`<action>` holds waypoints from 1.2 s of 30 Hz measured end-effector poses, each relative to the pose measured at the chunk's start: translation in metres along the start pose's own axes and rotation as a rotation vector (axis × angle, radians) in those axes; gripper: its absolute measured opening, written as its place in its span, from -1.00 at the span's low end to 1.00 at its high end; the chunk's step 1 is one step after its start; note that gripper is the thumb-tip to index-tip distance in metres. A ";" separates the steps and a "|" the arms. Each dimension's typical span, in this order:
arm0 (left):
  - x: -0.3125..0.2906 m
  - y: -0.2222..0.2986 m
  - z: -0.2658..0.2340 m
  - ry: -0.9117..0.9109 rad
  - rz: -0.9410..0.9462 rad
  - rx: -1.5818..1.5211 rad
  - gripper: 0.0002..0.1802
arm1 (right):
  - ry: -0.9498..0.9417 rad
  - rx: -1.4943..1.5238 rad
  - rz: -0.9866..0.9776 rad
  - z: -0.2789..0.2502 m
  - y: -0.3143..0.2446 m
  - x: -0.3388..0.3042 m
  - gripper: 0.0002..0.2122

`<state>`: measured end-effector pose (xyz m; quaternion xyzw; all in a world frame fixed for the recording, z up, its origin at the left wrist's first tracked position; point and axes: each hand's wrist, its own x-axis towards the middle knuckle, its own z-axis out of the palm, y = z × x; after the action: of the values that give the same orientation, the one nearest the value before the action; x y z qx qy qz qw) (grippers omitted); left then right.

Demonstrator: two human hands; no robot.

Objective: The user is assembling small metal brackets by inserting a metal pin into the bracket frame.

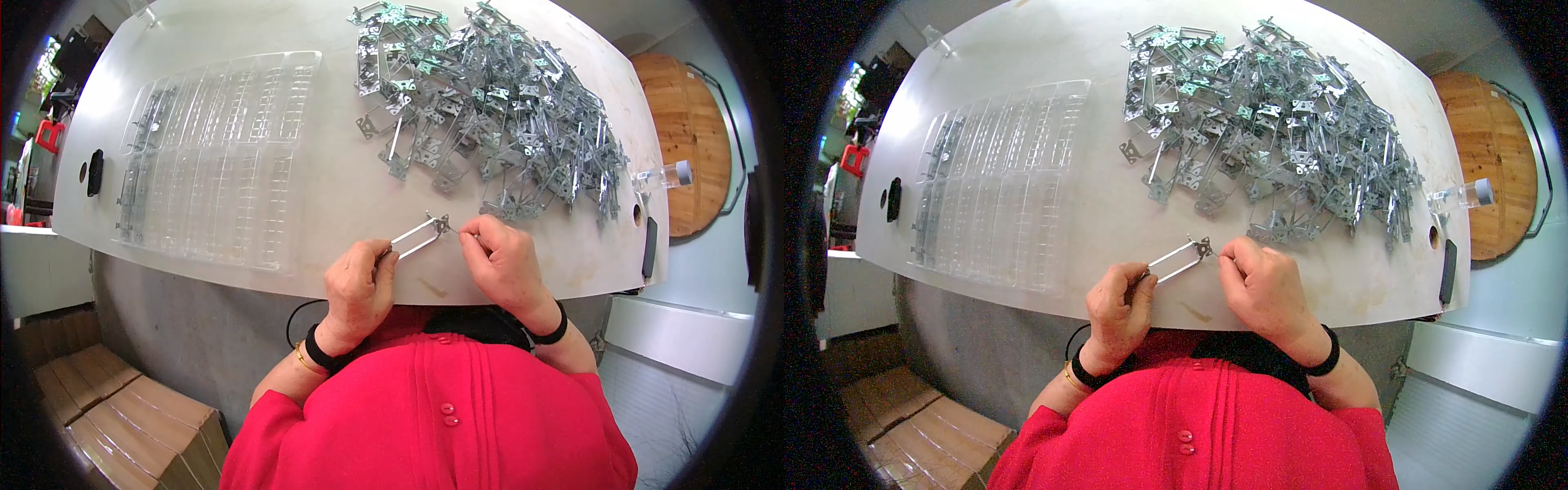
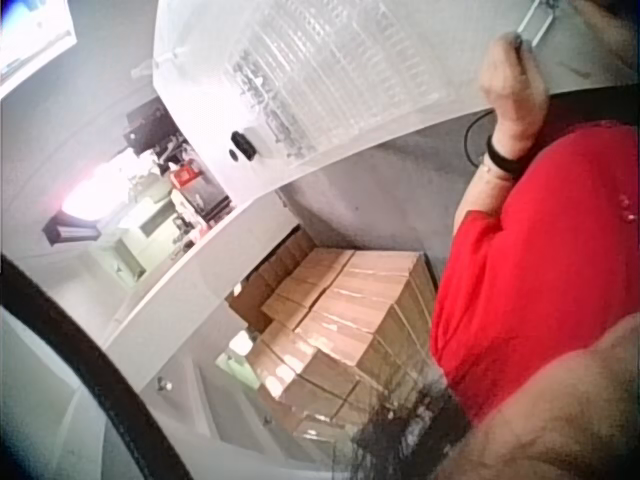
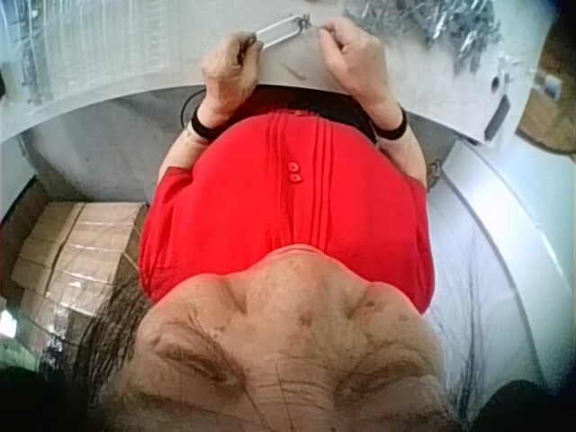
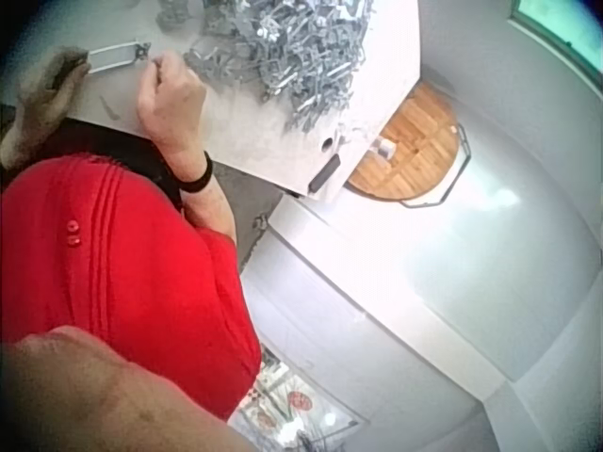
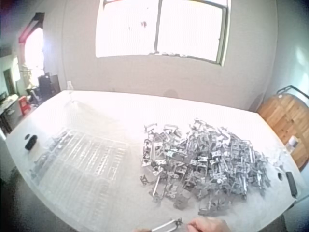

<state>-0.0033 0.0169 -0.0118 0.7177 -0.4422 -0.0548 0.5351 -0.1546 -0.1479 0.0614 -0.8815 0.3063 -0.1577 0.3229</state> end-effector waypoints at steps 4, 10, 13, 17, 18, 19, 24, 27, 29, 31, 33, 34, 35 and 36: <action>0.000 0.001 0.000 0.003 -0.010 0.005 -0.74 | 0.001 0.006 0.000 0.001 0.001 0.000 -0.96; 0.001 0.001 0.001 0.008 0.006 0.003 -0.73 | -0.042 0.033 0.056 -0.001 0.000 0.001 -0.95; 0.000 0.000 0.001 0.008 0.005 0.003 -0.74 | -0.052 0.050 0.089 -0.001 -0.002 0.002 -0.94; 0.000 0.000 0.001 0.008 0.006 -0.004 -0.74 | -0.061 0.048 0.082 -0.001 -0.001 0.003 -0.93; 0.000 0.000 0.001 0.008 0.008 -0.004 -0.74 | -0.062 0.048 0.080 0.000 0.000 0.003 -0.93; 0.000 0.000 0.001 0.008 0.009 -0.005 -0.73 | -0.061 0.047 0.079 0.000 0.000 0.003 -0.93; 0.000 -0.001 0.001 0.002 0.004 -0.011 -0.73 | -0.084 0.077 0.114 0.001 -0.001 0.003 -0.92; -0.001 -0.001 0.000 -0.015 0.001 -0.004 -0.79 | -0.070 0.084 0.107 0.002 0.001 0.002 -0.92; -0.001 -0.001 0.000 -0.012 -0.004 -0.002 -0.79 | -0.063 0.075 0.104 0.003 0.001 0.002 -0.92; -0.001 -0.001 0.002 0.007 -0.006 -0.012 -0.74 | -0.065 0.058 0.111 0.002 -0.001 0.004 -0.92; -0.002 -0.002 0.002 0.010 -0.014 -0.019 -0.74 | -0.060 0.062 0.064 0.004 0.002 0.003 -0.92; -0.003 -0.002 0.002 0.012 -0.019 -0.023 -0.74 | -0.058 0.065 0.040 0.004 0.003 0.003 -0.92; -0.002 -0.002 0.002 0.012 -0.012 -0.023 -0.74 | -0.056 0.060 0.046 0.004 0.003 0.003 -0.92; -0.001 -0.001 0.002 0.012 -0.006 -0.023 -0.74 | -0.054 0.056 0.051 0.004 0.003 0.003 -0.93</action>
<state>-0.0046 0.0164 -0.0142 0.7132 -0.4362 -0.0569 0.5457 -0.1524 -0.1498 0.0568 -0.8679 0.3156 -0.1342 0.3595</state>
